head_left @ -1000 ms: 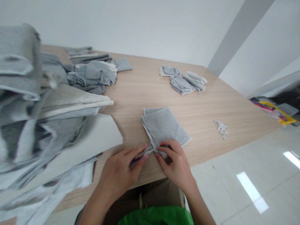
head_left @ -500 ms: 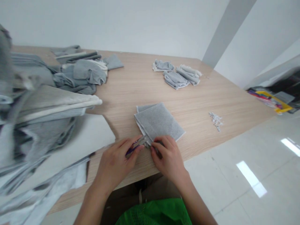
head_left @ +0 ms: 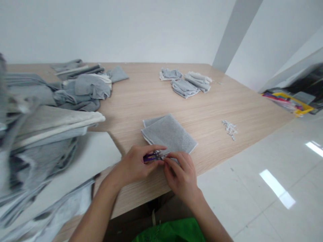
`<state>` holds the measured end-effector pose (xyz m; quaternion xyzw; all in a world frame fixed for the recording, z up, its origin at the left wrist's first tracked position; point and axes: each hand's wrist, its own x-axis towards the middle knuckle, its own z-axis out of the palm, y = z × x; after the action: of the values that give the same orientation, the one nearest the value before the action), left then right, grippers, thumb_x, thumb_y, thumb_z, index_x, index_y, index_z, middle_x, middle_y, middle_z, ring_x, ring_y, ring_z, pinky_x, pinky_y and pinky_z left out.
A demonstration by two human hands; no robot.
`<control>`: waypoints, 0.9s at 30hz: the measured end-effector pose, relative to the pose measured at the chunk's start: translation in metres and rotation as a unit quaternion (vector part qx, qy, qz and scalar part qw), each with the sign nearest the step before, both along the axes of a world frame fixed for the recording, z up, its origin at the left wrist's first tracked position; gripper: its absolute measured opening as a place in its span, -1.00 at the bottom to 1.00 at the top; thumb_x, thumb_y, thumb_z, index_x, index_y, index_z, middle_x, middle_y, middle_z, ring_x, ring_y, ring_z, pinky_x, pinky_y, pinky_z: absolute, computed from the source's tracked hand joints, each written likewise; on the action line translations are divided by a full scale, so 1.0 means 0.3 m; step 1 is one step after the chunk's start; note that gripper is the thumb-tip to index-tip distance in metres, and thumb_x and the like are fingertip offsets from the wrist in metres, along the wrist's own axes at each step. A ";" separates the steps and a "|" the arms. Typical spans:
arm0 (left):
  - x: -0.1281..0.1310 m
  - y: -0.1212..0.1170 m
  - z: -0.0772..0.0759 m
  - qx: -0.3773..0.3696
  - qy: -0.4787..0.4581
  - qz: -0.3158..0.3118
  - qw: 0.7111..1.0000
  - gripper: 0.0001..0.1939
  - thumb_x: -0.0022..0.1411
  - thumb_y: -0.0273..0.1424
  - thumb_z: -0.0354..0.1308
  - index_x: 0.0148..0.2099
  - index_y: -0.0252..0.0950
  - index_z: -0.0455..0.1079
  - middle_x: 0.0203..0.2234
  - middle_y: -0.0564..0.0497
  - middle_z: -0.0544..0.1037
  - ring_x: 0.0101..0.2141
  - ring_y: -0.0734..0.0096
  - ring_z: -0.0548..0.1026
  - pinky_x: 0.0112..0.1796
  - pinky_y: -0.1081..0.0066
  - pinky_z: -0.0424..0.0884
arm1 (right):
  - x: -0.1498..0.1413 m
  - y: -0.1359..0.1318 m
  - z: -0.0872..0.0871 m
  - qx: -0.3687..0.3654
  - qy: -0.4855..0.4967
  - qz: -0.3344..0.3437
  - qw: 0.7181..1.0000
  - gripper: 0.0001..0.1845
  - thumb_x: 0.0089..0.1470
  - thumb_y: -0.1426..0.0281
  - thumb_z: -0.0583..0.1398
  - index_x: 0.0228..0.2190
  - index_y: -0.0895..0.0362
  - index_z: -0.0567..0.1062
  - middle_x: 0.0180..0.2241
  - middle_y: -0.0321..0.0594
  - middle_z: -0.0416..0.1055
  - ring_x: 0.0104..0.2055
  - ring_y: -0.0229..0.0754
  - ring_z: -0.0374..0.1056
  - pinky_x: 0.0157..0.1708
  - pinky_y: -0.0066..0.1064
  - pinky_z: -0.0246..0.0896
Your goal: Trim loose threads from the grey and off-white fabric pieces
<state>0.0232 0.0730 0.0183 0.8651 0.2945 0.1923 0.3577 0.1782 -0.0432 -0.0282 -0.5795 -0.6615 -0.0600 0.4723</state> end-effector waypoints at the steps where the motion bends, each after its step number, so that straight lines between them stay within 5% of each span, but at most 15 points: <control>1: -0.001 -0.003 -0.005 -0.006 0.006 -0.016 1.000 -0.70 0.21 -0.35 0.19 0.01 -0.12 0.53 -0.21 0.05 0.68 -0.24 0.29 0.62 -0.19 0.35 0.51 | 0.001 -0.001 -0.001 0.004 -0.003 -0.001 1.000 -0.77 0.17 0.55 0.20 -0.14 0.08 0.51 -0.17 -0.10 0.52 -0.14 -0.08 0.42 -0.17 -0.20 0.34; 12: -0.011 -0.031 -0.016 0.027 0.038 0.005 0.999 -0.72 0.11 -0.52 0.06 -0.26 -0.17 0.58 -0.44 0.07 0.66 -0.43 0.34 0.58 -0.41 0.42 0.36 | -0.007 -0.008 -0.005 -0.006 0.013 -0.038 0.999 -0.83 0.17 0.54 0.20 -0.24 0.06 0.53 -0.20 -0.10 0.52 -0.17 -0.06 0.44 -0.18 -0.17 0.33; 20: -0.019 -0.074 -0.006 0.034 -0.012 0.036 0.999 -0.86 0.21 -0.38 0.15 -0.36 -0.21 0.53 -0.56 0.14 0.58 -0.56 0.46 0.48 -0.49 0.48 0.31 | -0.018 -0.012 0.016 -0.032 0.063 -0.035 0.997 -0.80 0.14 0.41 0.27 -0.15 0.06 0.53 -0.17 -0.10 0.52 -0.13 -0.05 0.42 -0.15 -0.14 0.33; 27: -0.027 -0.127 -0.026 0.052 -0.041 0.084 0.994 -0.91 0.16 -0.36 0.24 -0.40 -0.21 0.52 -0.64 0.19 0.53 -0.62 0.51 0.45 -0.54 0.50 0.30 | 0.000 -0.022 0.024 -0.036 0.105 0.032 0.993 -0.74 0.19 0.53 0.18 -0.16 0.00 0.58 -0.19 -0.18 0.54 -0.14 -0.11 0.42 -0.14 -0.19 0.32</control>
<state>0.0149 0.0348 0.0105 0.8462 0.3406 0.2720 0.3064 0.1781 -0.0500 -0.0210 -0.5778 -0.6280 0.0396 0.5198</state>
